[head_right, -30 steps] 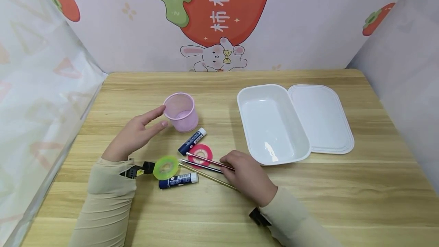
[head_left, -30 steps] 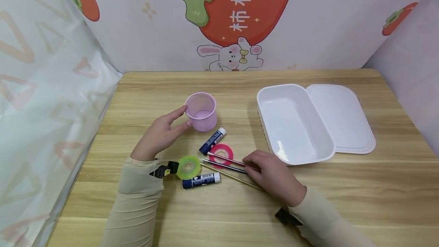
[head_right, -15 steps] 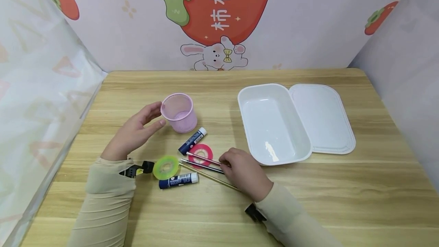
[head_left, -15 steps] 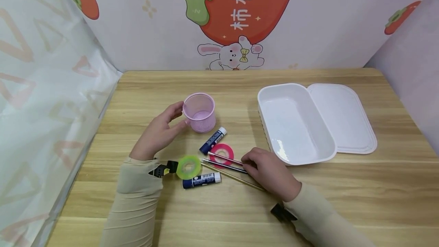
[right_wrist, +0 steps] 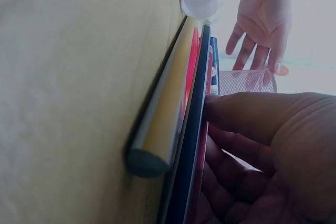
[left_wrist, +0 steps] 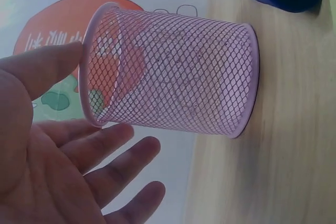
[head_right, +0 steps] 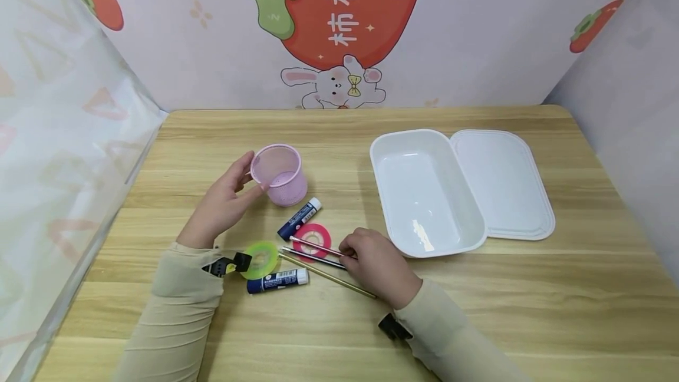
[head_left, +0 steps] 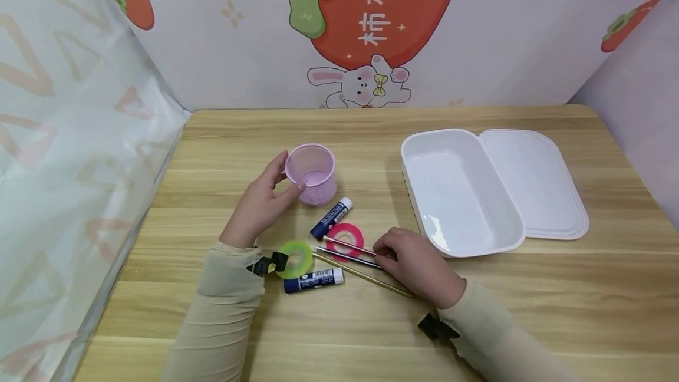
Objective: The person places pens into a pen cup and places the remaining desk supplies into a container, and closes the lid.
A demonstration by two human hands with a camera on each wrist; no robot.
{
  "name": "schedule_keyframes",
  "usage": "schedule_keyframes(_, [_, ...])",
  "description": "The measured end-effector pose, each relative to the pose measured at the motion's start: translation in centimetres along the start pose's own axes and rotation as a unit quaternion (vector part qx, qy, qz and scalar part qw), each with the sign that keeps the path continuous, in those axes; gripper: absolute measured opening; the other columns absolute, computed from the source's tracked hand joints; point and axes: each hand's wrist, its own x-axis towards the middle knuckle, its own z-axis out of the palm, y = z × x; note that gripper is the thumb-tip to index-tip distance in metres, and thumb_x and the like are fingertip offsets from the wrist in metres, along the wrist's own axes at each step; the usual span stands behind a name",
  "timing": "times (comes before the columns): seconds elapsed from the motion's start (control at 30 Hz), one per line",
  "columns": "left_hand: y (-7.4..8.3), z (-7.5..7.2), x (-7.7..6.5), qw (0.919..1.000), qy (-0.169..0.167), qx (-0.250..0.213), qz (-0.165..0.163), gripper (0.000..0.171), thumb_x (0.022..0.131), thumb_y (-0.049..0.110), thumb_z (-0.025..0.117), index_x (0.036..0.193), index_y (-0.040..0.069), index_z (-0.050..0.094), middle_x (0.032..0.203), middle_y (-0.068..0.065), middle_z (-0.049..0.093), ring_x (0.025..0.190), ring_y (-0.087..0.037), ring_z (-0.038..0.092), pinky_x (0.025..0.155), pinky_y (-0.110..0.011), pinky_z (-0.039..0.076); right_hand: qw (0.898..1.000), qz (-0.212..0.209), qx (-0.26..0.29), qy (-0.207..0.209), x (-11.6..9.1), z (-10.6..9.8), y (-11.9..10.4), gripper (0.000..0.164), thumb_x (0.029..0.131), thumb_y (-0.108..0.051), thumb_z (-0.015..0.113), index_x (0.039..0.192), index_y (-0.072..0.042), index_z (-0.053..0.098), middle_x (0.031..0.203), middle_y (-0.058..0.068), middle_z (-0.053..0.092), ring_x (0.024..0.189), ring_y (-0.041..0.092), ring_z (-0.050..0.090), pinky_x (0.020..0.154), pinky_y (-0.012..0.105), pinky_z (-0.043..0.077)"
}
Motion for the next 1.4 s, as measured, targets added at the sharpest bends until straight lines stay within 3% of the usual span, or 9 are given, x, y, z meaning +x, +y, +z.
schedule_keyframes(0.23, [-0.3, 0.5, 0.0, 0.9998, 0.011, -0.011, -0.013, 0.075, 0.099, 0.046, 0.061, 0.161, 0.023, 0.025, 0.158, -0.012, 0.038, 0.139, -0.039, 0.044, 0.113, -0.056, 0.035, 1.0, -0.005, 0.003, -0.006, 0.2, 0.3, 0.2, 0.005, 0.086, -0.014, 0.079, 0.089, -0.014, 0.076, 0.082, -0.008, 0.063, 0.074, 0.004, 0.057, 0.067, 0.025, 0.051])
schedule_keyframes(0.37, [-0.2, 0.8, 0.2, 0.9999, 0.01, 0.003, -0.008, 0.073, 0.099, 0.045, 0.062, 0.16, 0.023, 0.029, 0.159, -0.01, 0.038, 0.139, -0.037, 0.044, 0.112, -0.058, 0.035, 1.0, 0.0, 0.001, -0.001, 0.2, 0.5, 0.4, 0.006, 0.085, -0.014, 0.08, 0.089, -0.015, 0.076, 0.081, -0.009, 0.063, 0.073, 0.003, 0.056, 0.067, 0.025, 0.051])
schedule_keyframes(0.67, [0.6, 0.2, 0.2, 0.9998, 0.01, 0.015, -0.01, 0.081, 0.098, 0.043, 0.063, 0.162, 0.016, 0.021, 0.155, -0.014, 0.043, 0.138, -0.033, 0.046, 0.113, -0.059, 0.033, 1.0, -0.003, 0.011, 0.008, 0.0, 0.1, 0.5, 0.005, 0.084, -0.013, 0.08, 0.087, -0.015, 0.076, 0.079, -0.011, 0.06, 0.07, 0.002, 0.053, 0.063, 0.023, 0.049])
schedule_keyframes(1.07, [0.0, 0.2, -0.1, 0.9999, 0.012, 0.009, 0.005, 0.072, 0.1, 0.04, 0.06, 0.161, 0.022, 0.026, 0.158, -0.009, 0.039, 0.138, -0.036, 0.046, 0.11, -0.06, 0.036, 0.997, -0.034, 0.062, 0.039, -0.5, -0.1, 0.0, 0.007, 0.084, -0.012, 0.078, 0.086, -0.017, 0.074, 0.077, -0.015, 0.054, 0.067, 0.001, 0.05, 0.059, 0.02, 0.047])
schedule_keyframes(1.4, [0.2, 0.4, -0.1, 0.9999, 0.011, 0.011, -0.004, 0.069, 0.103, 0.039, 0.056, 0.161, 0.02, 0.024, 0.158, -0.011, 0.039, 0.138, -0.037, 0.045, 0.11, -0.059, 0.037, 0.986, -0.074, 0.134, 0.065, -0.8, -1.0, -0.6, 0.01, 0.085, -0.007, 0.076, 0.09, -0.014, 0.073, 0.078, -0.015, 0.054, 0.07, 0.003, 0.053, 0.06, 0.022, 0.049])
